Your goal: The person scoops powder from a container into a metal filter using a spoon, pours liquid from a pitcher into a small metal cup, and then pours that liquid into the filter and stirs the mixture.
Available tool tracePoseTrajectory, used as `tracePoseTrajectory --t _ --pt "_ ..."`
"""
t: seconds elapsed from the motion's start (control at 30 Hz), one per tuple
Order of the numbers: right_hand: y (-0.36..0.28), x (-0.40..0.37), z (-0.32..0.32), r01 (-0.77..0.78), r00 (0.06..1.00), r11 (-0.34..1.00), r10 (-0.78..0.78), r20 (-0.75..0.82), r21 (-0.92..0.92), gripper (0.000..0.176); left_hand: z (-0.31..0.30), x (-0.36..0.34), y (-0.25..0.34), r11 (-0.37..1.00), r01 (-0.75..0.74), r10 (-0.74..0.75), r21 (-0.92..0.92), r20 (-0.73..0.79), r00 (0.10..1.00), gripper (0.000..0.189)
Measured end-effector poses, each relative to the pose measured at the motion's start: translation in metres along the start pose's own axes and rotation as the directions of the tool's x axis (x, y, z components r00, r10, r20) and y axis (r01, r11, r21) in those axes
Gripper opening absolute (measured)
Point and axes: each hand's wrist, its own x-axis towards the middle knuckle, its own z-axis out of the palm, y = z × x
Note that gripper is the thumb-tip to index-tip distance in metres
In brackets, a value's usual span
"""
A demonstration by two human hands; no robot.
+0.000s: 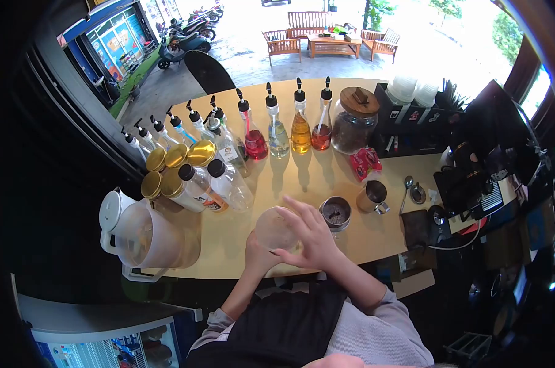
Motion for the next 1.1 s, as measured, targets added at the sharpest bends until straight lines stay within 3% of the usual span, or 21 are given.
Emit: tracePoseTrajectory --t 0.03,0.1,0.13,0.23,0.4,0.47,0.53,0.57,0.67,0.73,0.8,0.87,0.93,0.97,1.0,1.03,1.07,1.1 --pt "-0.007 0.010 0.000 -0.016 0.987 0.982 0.046 0.156 -0.189 0.071 0.004 0.003 -0.005 0.997 -0.050 0.050 0.057 -0.005 0.999 0.065" --pt "-0.011 0.015 0.015 -0.011 0.982 0.953 0.067 0.175 -0.302 0.073 0.007 0.005 -0.009 0.988 -0.109 0.110 0.114 -0.006 0.994 0.059" --pt "-0.012 0.017 0.019 -0.002 0.977 0.915 0.089 0.196 -0.403 0.075 0.006 0.004 -0.009 0.990 -0.088 0.089 0.112 -0.007 0.996 0.057" --pt "-0.022 0.017 0.023 -0.018 0.973 0.891 0.120 0.196 -0.454 0.070 0.003 0.000 -0.008 0.994 -0.017 0.018 0.104 -0.016 1.000 0.052" --pt "-0.014 0.008 0.027 -0.052 0.976 0.944 0.118 0.185 -0.327 0.068 -0.007 0.002 0.003 0.998 -0.027 0.024 0.059 0.049 0.999 0.050" --pt "-0.008 0.008 0.024 -0.030 0.977 0.957 0.088 0.192 -0.288 0.067 -0.010 0.003 0.001 0.995 0.074 -0.062 -0.064 0.162 0.985 0.052" --pt "-0.004 0.012 0.017 0.153 0.940 0.952 -0.057 0.337 -0.265 0.073 -0.015 0.015 0.020 0.997 0.077 -0.075 -0.006 0.183 0.980 0.055" --pt "-0.008 0.017 0.014 0.153 0.940 0.952 -0.057 0.336 -0.267 0.073 -0.017 0.018 0.026 0.995 0.081 -0.091 0.055 0.202 0.975 0.058" --pt "-0.028 0.029 0.008 0.122 0.927 0.964 -0.027 0.373 -0.235 0.077 -0.021 0.014 0.000 0.995 -0.058 0.042 0.083 0.178 0.983 0.062" --pt "-0.038 0.024 0.015 -0.036 0.926 0.871 0.214 0.312 -0.490 0.085 -0.020 0.010 -0.022 0.975 -0.190 0.171 0.115 0.158 0.973 0.066" --pt "-0.037 0.020 0.026 -0.085 0.880 0.880 0.285 0.379 -0.467 0.087 -0.020 0.005 -0.034 0.957 -0.257 0.236 0.133 0.151 0.960 0.068" --pt "-0.035 0.021 0.028 -0.129 0.826 0.885 0.345 0.445 -0.447 0.089 -0.020 0.002 -0.039 0.987 -0.043 0.009 0.157 0.207 0.978 0.068" --pt "-0.036 0.026 0.020 0.269 0.881 0.894 -0.079 0.466 -0.358 0.088 -0.027 0.003 -0.023 0.994 -0.068 0.052 0.091 0.168 0.984 0.068" --pt "-0.042 0.028 0.019 0.272 0.881 0.893 -0.081 0.467 -0.359 0.088 -0.030 0.004 -0.017 0.995 -0.095 0.091 0.026 0.129 0.987 0.068" --pt "-0.052 0.031 0.017 0.157 0.928 0.881 0.024 0.373 -0.446 0.086 -0.027 0.004 -0.028 0.995 -0.097 0.093 0.026 0.125 0.988 0.068" --pt "-0.058 0.033 0.017 0.033 0.955 0.854 0.126 0.268 -0.519 0.085 -0.021 0.005 -0.044 0.973 -0.186 0.161 0.139 0.172 0.972 0.068" --pt "-0.057 0.035 0.018 0.033 0.955 0.854 0.126 0.268 -0.519 0.085 -0.017 0.002 -0.059 0.929 -0.277 0.222 0.246 0.228 0.948 0.069" --pt "-0.055 0.038 0.019 -0.067 0.873 0.874 0.285 0.396 -0.481 0.086 -0.018 0.000 -0.058 0.928 -0.279 0.224 0.246 0.229 0.947 0.069"
